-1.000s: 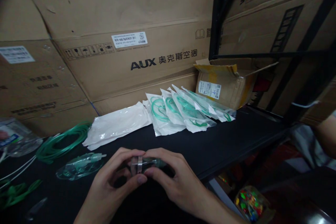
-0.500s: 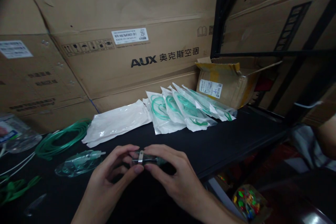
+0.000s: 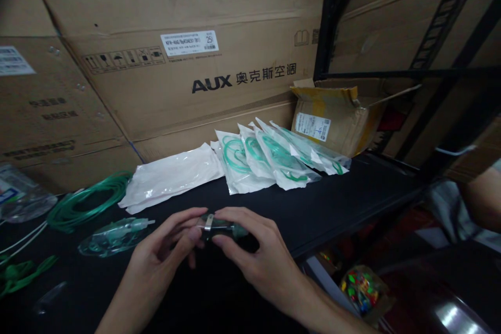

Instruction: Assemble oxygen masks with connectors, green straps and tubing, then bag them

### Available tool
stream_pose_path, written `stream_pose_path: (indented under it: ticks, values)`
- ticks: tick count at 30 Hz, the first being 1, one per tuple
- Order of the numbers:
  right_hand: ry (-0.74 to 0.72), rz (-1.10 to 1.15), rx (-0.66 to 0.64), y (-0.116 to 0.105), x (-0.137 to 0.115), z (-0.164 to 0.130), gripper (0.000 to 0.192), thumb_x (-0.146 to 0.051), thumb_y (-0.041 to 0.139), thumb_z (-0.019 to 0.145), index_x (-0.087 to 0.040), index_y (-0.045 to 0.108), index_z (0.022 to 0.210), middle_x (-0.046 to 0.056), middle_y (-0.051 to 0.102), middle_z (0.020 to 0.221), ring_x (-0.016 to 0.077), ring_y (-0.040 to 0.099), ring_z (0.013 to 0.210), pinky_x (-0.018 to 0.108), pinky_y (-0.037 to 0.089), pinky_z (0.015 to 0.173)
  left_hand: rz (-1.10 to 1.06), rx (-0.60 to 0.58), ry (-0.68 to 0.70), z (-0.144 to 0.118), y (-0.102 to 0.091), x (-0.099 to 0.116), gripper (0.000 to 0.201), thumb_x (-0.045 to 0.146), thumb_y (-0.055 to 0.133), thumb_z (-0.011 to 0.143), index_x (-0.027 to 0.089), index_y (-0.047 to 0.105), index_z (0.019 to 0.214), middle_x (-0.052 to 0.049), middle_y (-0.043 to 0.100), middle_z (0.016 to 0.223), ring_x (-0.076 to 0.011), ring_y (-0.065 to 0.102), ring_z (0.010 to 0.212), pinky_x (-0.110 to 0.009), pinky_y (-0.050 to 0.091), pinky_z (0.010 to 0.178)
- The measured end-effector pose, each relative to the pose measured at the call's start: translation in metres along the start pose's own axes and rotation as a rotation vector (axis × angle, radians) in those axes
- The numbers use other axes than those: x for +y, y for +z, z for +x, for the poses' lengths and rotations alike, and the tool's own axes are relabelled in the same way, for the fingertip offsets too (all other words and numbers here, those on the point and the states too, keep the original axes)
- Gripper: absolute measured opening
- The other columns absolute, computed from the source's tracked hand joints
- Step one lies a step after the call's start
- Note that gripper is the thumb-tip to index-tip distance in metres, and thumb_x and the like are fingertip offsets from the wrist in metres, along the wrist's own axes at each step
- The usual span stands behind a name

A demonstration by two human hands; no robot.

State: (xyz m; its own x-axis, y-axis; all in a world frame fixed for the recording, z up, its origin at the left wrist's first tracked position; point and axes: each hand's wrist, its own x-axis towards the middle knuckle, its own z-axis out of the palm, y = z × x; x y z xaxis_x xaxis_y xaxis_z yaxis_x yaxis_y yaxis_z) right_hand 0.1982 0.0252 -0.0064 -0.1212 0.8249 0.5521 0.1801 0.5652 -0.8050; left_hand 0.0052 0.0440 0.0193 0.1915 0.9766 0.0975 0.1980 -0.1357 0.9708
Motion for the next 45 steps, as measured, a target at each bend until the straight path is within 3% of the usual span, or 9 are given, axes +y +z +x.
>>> stream_pose_path:
  ticks: [5,11,19,24,28,31,36,40,45]
  values:
    - [-0.023,-0.005,-0.002,0.000,0.005,-0.001,0.033,-0.014,0.072,0.089,-0.027,0.070,0.119,0.003,0.070,0.126,0.0167,0.064,0.118,0.029,0.048,0.104,0.008,-0.061,-0.048,0.004,-0.004,0.002,0.025,0.041,0.072,0.080,0.018,0.078,0.085,-0.006,0.076,0.085,-0.0207,0.069,0.081,-0.025,0.057,0.071]
    - [0.001,-0.021,-0.012,0.001,0.003,0.001,0.030,-0.020,0.071,0.091,-0.027,0.069,0.121,0.004,0.068,0.128,0.0174,0.062,0.120,0.030,0.047,0.105,0.016,-0.036,0.012,0.003,-0.002,0.000,0.022,0.037,0.070,0.082,0.021,0.078,0.093,-0.004,0.078,0.089,-0.0192,0.071,0.085,-0.022,0.057,0.075]
    - [0.037,-0.048,0.019,0.002,0.002,0.002,0.035,-0.013,0.071,0.084,-0.021,0.070,0.118,0.003,0.075,0.109,0.0156,0.070,0.098,0.025,0.052,0.090,0.176,-0.006,0.193,-0.005,0.003,-0.006,0.021,0.034,0.066,0.089,0.023,0.076,0.104,0.000,0.070,0.079,-0.0103,0.059,0.055,-0.015,0.050,0.046]
    - [0.088,-0.088,0.038,0.008,0.001,0.000,0.023,-0.012,0.068,0.082,-0.020,0.074,0.103,0.000,0.077,0.095,0.0151,0.070,0.085,0.025,0.051,0.080,0.270,0.029,0.293,-0.006,0.005,-0.009,0.016,0.028,0.065,0.090,0.025,0.076,0.101,0.001,0.068,0.075,-0.0094,0.059,0.055,-0.013,0.048,0.044]
    - [0.116,-0.149,0.014,0.009,-0.001,0.000,0.012,-0.014,0.064,0.086,-0.020,0.074,0.086,-0.001,0.075,0.082,0.0140,0.065,0.073,0.026,0.047,0.071,0.244,0.030,0.304,-0.006,0.007,-0.013,0.012,0.027,0.066,0.088,0.023,0.074,0.097,0.002,0.067,0.073,-0.0088,0.059,0.051,-0.014,0.051,0.043]
    - [0.118,-0.154,0.000,0.010,-0.003,0.002,0.014,-0.016,0.062,0.089,-0.020,0.076,0.086,-0.002,0.073,0.077,0.0131,0.063,0.068,0.026,0.045,0.067,0.193,0.020,0.213,-0.006,0.008,-0.015,0.013,0.029,0.067,0.088,0.022,0.071,0.098,0.001,0.069,0.076,-0.0100,0.063,0.050,-0.016,0.053,0.042]
    - [0.092,-0.156,0.058,0.010,-0.002,0.001,0.020,-0.018,0.061,0.090,-0.023,0.079,0.098,0.001,0.078,0.083,0.0168,0.071,0.074,0.027,0.051,0.072,0.135,0.154,0.165,-0.006,0.011,-0.006,0.013,0.030,0.074,0.082,0.021,0.067,0.089,0.000,0.070,0.084,-0.0171,0.072,0.070,-0.022,0.061,0.057]
    - [0.116,-0.114,0.111,0.010,0.000,0.000,0.023,-0.019,0.063,0.089,-0.025,0.079,0.106,0.004,0.081,0.100,0.0203,0.076,0.087,0.031,0.058,0.082,0.292,0.114,0.284,-0.007,0.011,0.002,0.008,0.029,0.072,0.085,0.023,0.078,0.085,0.000,0.070,0.075,-0.0141,0.068,0.066,-0.019,0.056,0.061]
    - [0.101,-0.104,0.111,0.011,-0.002,0.002,0.026,-0.020,0.063,0.090,-0.026,0.078,0.111,0.004,0.079,0.109,0.0223,0.076,0.097,0.034,0.059,0.090,0.282,0.070,0.272,-0.006,0.010,0.001,0.011,0.030,0.072,0.086,0.024,0.081,0.085,0.000,0.069,0.069,-0.0124,0.065,0.060,-0.017,0.052,0.056]
